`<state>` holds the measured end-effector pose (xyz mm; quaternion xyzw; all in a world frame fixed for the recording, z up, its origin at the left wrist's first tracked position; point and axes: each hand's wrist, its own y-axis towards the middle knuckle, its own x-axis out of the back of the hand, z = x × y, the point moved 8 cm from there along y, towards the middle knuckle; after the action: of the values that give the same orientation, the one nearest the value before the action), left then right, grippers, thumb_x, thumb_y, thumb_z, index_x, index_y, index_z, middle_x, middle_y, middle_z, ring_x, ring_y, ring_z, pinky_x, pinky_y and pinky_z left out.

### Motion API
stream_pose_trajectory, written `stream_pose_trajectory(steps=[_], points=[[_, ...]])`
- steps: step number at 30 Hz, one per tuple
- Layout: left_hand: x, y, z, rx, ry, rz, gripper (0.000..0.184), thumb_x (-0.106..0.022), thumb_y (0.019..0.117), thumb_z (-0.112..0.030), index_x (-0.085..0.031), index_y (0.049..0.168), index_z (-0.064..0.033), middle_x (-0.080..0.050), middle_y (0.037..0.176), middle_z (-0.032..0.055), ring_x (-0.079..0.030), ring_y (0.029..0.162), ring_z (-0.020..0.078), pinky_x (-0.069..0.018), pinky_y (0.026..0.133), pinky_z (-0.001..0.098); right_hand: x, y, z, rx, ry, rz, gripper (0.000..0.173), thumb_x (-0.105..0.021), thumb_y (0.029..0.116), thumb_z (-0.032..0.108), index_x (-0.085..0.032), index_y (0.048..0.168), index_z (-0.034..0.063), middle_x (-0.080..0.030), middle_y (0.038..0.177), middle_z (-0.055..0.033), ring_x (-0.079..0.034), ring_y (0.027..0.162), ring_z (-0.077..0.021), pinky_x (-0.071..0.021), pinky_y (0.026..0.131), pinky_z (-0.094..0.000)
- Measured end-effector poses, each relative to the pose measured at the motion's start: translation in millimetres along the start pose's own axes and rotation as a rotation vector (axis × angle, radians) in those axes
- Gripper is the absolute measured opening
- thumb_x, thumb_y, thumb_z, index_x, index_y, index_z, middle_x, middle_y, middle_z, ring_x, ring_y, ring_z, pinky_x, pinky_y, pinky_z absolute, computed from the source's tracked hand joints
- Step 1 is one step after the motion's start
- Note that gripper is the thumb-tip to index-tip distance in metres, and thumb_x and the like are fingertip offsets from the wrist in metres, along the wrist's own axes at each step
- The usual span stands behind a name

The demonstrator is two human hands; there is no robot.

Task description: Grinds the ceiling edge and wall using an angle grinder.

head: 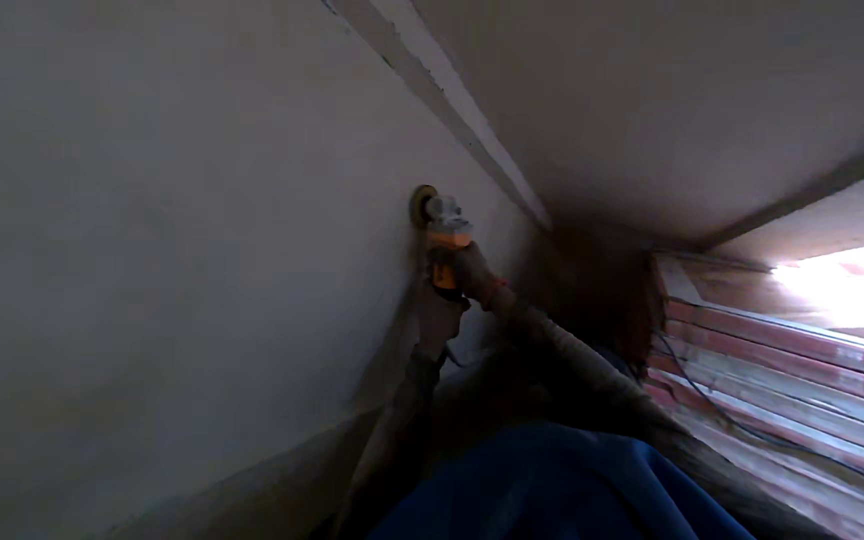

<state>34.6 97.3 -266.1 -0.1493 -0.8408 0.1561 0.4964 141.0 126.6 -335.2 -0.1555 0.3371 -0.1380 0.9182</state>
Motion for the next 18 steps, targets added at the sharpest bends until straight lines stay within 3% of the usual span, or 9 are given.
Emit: stream_pose_trajectory(steps=[3,7,9,11,13,15,16,18], points=[[-5,2,-9,0.023,-0.010,0.051,0.067,-0.085,0.0773,-0.016,-0.053,0.134,-0.0014,-0.068,0.102,0.0167,-0.070,0.078,0.0254,-0.0610,0.067,0.0438,11,12,-5,-0.081,0.106,-0.053,0.037,-0.072,0.0950,0.026,-0.063,0.119,-0.0010,-0.071,0.098,-0.0154,-0.071,0.084,-0.0246,-0.0613,0.076,-0.0415],[18,-7,-7,-0.075,-0.179,-0.115,0.068,-0.087,0.0790,-0.011,-0.050,0.134,0.0013,-0.067,0.096,0.0172,-0.068,0.071,0.0238,-0.0605,0.062,0.0409,-29,-23,53,0.114,-0.116,0.058,0.034,-0.080,0.0882,0.019,-0.065,0.114,0.0021,-0.073,0.092,-0.0098,-0.072,0.080,-0.0185,-0.0627,0.074,-0.0365],[33,-13,-4,-0.138,-0.190,-0.203,0.059,-0.088,0.0791,-0.014,-0.056,0.126,0.0011,-0.070,0.089,0.0129,-0.070,0.067,0.0199,-0.0628,0.060,0.0379,-52,-37,75,0.285,-0.306,0.148,0.038,-0.083,0.0842,0.025,-0.067,0.114,0.0078,-0.072,0.095,-0.0040,-0.071,0.086,-0.0126,-0.0610,0.080,-0.0342],[35,-9,2,-0.177,-0.195,-0.229,0.058,-0.087,0.0790,-0.012,-0.056,0.125,0.0034,-0.069,0.088,0.0127,-0.069,0.068,0.0195,-0.0619,0.061,0.0379,-57,-35,75,0.325,-0.367,0.176,0.040,-0.084,0.0825,0.030,-0.068,0.112,0.0096,-0.072,0.096,-0.0032,-0.070,0.088,-0.0124,-0.0598,0.083,-0.0363],[31,0,-1,-0.145,-0.123,-0.107,0.059,-0.088,0.0794,-0.019,-0.056,0.127,-0.0036,-0.070,0.088,0.0111,-0.069,0.065,0.0194,-0.0619,0.056,0.0376,-42,-20,58,0.250,-0.227,0.131,0.035,-0.082,0.0851,0.026,-0.068,0.112,0.0076,-0.073,0.093,-0.0045,-0.071,0.085,-0.0134,-0.0610,0.079,-0.0346],[20,16,-11,-0.090,-0.016,0.012,0.071,-0.087,0.0773,-0.023,-0.050,0.137,-0.0098,-0.069,0.096,0.0105,-0.069,0.067,0.0192,-0.0610,0.056,0.0377,-17,7,33,0.097,0.018,0.055,0.037,-0.079,0.0882,0.021,-0.065,0.118,0.0042,-0.072,0.095,-0.0093,-0.071,0.082,-0.0182,-0.0615,0.074,-0.0365],[12,28,-15,-0.094,0.013,0.025,0.075,-0.087,0.0741,-0.023,-0.050,0.138,-0.0096,-0.070,0.098,0.0112,-0.070,0.070,0.0199,-0.0611,0.058,0.0390,-4,18,24,0.028,0.100,0.012,0.038,-0.077,0.0896,0.024,-0.064,0.120,0.0042,-0.071,0.096,-0.0103,-0.070,0.082,-0.0196,-0.0607,0.073,-0.0381],[-5,49,-20,-0.132,0.023,0.013,0.078,-0.089,0.0690,-0.020,-0.053,0.137,-0.0055,-0.069,0.105,0.0140,-0.070,0.084,0.0236,-0.0611,0.073,0.0448,17,31,17,-0.038,0.149,-0.032,0.037,-0.072,0.0925,0.029,-0.064,0.120,0.0048,-0.070,0.097,-0.0105,-0.068,0.082,-0.0204,-0.0593,0.072,-0.0397]])
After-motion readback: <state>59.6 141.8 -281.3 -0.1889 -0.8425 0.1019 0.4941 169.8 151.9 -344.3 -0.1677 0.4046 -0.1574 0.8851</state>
